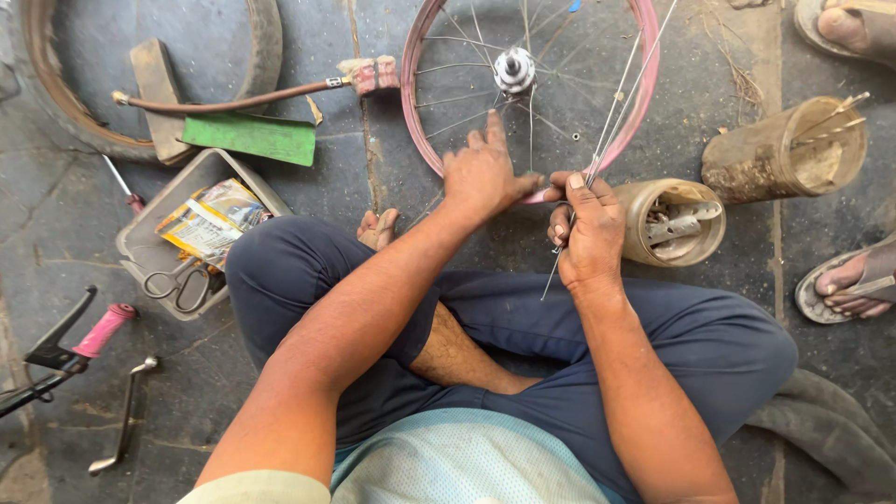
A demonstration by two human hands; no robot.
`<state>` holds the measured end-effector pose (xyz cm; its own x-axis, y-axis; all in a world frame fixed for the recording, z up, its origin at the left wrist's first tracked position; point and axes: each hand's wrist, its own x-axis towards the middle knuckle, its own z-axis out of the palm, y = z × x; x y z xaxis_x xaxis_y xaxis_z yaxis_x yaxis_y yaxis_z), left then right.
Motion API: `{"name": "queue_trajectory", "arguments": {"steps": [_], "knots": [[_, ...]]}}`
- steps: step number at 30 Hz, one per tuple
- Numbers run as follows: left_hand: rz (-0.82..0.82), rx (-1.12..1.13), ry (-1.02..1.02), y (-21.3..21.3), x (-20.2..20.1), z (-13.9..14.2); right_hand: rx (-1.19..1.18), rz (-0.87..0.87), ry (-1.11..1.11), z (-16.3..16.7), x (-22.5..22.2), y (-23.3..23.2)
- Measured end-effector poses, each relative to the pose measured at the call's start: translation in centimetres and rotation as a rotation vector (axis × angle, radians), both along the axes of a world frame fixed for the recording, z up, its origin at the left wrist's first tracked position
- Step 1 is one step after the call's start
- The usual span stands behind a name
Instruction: The person sits on the floor of a bicycle repair shop and laces a small pink bicycle wheel, threading spokes through the hub and rim and tightening them by hand. They handle the wheel rim, hub, and loose spokes from a container, turning the wheel as they work.
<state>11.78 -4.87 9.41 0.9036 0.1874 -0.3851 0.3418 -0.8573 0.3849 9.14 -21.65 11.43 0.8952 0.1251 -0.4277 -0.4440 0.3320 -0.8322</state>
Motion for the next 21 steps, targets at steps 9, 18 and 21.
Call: {"name": "queue_trajectory", "arguments": {"steps": [9,18,21], "knots": [[-0.116,0.157,-0.025,0.0,0.3,-2.9,-0.059,-0.002,0.02,-0.4,0.4,0.7],[-0.115,0.146,-0.123,0.0,0.0,-3.5,-0.047,0.03,0.038,-1.1,0.6,0.9],[-0.134,0.192,-0.164,-0.1,0.2,-3.9,-0.059,0.035,0.04,-1.2,0.6,0.8]]}}
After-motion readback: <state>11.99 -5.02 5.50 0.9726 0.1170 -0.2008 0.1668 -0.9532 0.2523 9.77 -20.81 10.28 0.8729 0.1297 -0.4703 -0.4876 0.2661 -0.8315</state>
